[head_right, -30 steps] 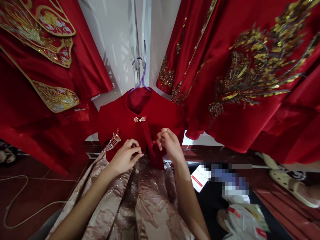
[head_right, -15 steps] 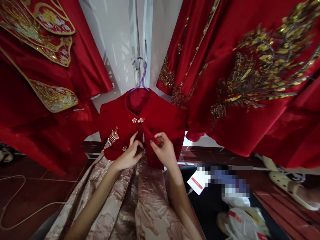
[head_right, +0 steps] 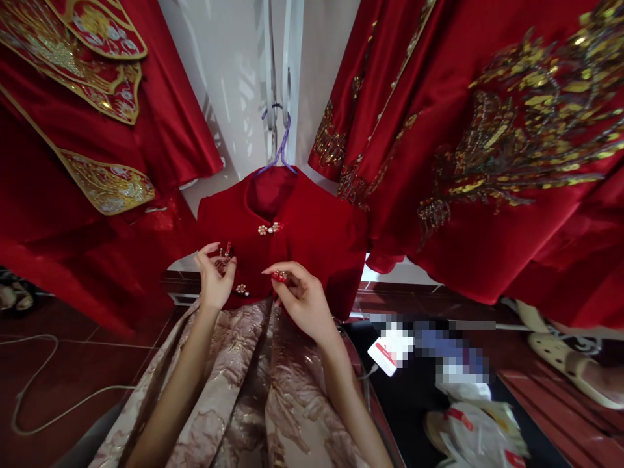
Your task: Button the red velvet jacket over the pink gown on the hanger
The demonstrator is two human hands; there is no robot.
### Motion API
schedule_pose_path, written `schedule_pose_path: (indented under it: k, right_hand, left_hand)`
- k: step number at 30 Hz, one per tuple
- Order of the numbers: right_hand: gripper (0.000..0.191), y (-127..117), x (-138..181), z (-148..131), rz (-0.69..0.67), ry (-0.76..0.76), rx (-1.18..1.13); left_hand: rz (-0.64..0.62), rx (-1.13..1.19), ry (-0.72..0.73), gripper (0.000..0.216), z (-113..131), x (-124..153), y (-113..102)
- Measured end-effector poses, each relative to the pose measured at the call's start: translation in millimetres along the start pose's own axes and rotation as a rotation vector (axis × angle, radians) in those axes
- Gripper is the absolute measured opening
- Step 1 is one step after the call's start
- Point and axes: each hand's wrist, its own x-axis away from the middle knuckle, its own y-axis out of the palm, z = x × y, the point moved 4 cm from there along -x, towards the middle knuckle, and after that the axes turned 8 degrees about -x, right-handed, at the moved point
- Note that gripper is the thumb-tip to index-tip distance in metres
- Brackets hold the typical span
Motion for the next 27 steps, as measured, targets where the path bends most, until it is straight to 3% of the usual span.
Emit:
schedule_pose_path:
  k: [7, 14, 19, 27]
  right_hand:
    - [0.027, 13.1, -18.4, 15.6, -0.006, 0.087, -0.178]
    - [0.030, 30.3, -68.9, 29.2, 0.025, 0.158, -0.087]
    - [0.020, 43.1, -91.2, 46.7, 0.084, 0.036, 0.119]
    - [0.015, 51.7, -86.8, 47.6, 0.135, -0.173, 0.415]
  left_hand:
    - [-0.006, 0.184, -0.080, 0.033, -29.4, -6.0, 6.8]
    - [-0.020, 0.356, -0.114, 0.028, -31.5, -10.6, 9.3]
    - [-0.036, 0.373, -0.173, 0.031, -25.7, -9.3, 5.3]
    - [0.010, 0.272, -0.108, 0.033, -9.2, -2.6, -3.7]
